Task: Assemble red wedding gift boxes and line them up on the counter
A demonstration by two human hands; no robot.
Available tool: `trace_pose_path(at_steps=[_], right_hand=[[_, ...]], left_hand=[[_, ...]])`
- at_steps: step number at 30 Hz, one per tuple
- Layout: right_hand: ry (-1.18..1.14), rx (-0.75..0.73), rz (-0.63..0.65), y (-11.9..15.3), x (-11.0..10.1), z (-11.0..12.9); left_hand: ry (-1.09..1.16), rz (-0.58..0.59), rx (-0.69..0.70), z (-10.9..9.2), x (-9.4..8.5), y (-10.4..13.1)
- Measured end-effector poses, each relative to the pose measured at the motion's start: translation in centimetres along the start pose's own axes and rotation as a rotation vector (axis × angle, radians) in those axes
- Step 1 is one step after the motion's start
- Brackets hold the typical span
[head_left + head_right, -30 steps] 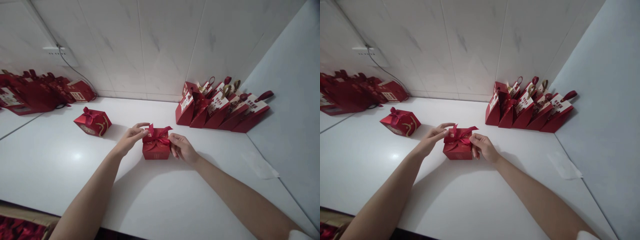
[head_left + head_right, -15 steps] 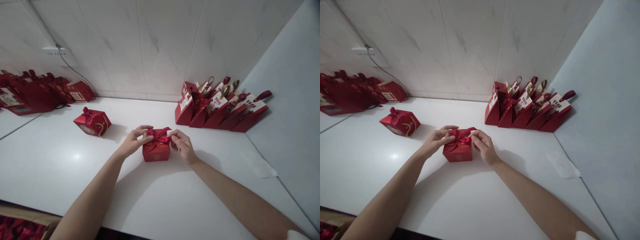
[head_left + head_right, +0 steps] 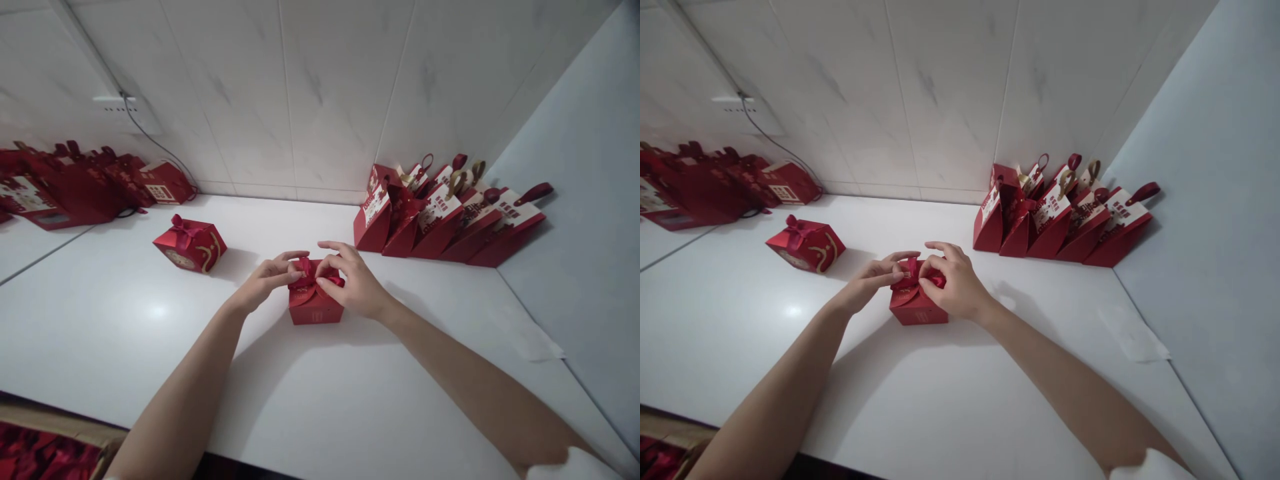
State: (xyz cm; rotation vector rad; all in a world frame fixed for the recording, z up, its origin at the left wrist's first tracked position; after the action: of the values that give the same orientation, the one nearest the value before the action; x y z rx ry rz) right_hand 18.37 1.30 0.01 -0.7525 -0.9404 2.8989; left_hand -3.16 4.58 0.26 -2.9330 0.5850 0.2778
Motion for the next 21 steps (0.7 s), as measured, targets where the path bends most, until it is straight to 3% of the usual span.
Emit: trace_pose_path(at_steps=[11, 21], right_hand=[[-0.021, 0.046, 0.033, 0.2, 0.5, 0.5], [-0.017, 0.145, 0.019, 0.6, 0.8, 0.5]], left_hand=[[-0.024, 0.059, -0.081, -0.5, -0.1, 0.4], [-0.199, 0.100, 0.003, -1.6, -0.6, 0.6]])
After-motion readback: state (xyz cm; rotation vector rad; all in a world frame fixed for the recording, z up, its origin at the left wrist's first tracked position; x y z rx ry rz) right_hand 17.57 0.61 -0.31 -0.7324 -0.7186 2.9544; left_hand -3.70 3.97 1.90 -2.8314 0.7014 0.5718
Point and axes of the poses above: each hand's wrist, its own y-axis away from the middle knuckle, its own x-axis out of the palm, z = x × y, the point moved 1 cm from there along -y, towards the middle knuckle, and after that the axes turned 11 degrees about -z, right-handed, at the moved point
